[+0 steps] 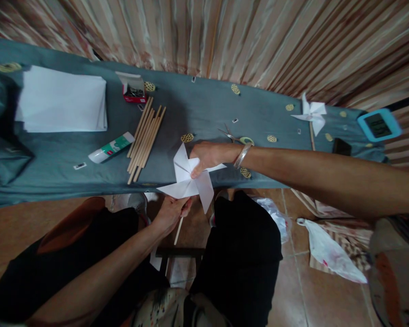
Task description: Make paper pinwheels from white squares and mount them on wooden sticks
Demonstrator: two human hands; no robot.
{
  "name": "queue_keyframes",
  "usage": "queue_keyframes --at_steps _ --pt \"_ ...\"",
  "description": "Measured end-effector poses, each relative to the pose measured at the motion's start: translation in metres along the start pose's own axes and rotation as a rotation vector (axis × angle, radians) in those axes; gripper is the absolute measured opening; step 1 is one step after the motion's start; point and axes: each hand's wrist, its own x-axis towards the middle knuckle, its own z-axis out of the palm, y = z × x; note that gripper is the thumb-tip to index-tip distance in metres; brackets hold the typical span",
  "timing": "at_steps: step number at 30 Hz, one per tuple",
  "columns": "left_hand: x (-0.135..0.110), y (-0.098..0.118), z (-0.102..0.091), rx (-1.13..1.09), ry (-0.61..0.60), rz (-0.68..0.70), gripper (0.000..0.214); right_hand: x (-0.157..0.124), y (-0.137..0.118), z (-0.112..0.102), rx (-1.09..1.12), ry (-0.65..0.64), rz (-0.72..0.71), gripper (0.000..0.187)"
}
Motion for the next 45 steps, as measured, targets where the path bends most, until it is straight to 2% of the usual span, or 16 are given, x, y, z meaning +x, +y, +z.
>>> queue_keyframes --at_steps 6,12,18,24,38,45 --pt "0.004 -0.005 -0.002 -0.004 0.015 -0.004 0.035 -0.004 -0.005 -0.001 0.019 0.016 0.016 0.034" --pt "0.005 -0.005 -0.003 0.0 0.006 -0.006 0.035 0.001 0.002 0.002 -0.008 0.042 -0.027 0.035" --pt "0.003 -0.002 -0.002 0.022 0.006 -0.007 0.033 0.001 -0.001 -0.001 -0.015 0.006 -0.011 0.037" --pt "0.004 -0.002 -0.002 0.024 -0.001 -0.02 0.034 0.002 0.0 -0.002 0.013 -0.018 -0.057 0.035" --pt "0.005 -0.003 -0.003 0.004 -0.015 -0.041 0.031 0.007 0.006 0.001 0.026 -0.011 -0.04 0.035" --pt "0.003 -0.001 -0.004 0.027 -0.028 -0.023 0.031 0.002 0.0 0.0 0.012 0.012 0.026 0.033"
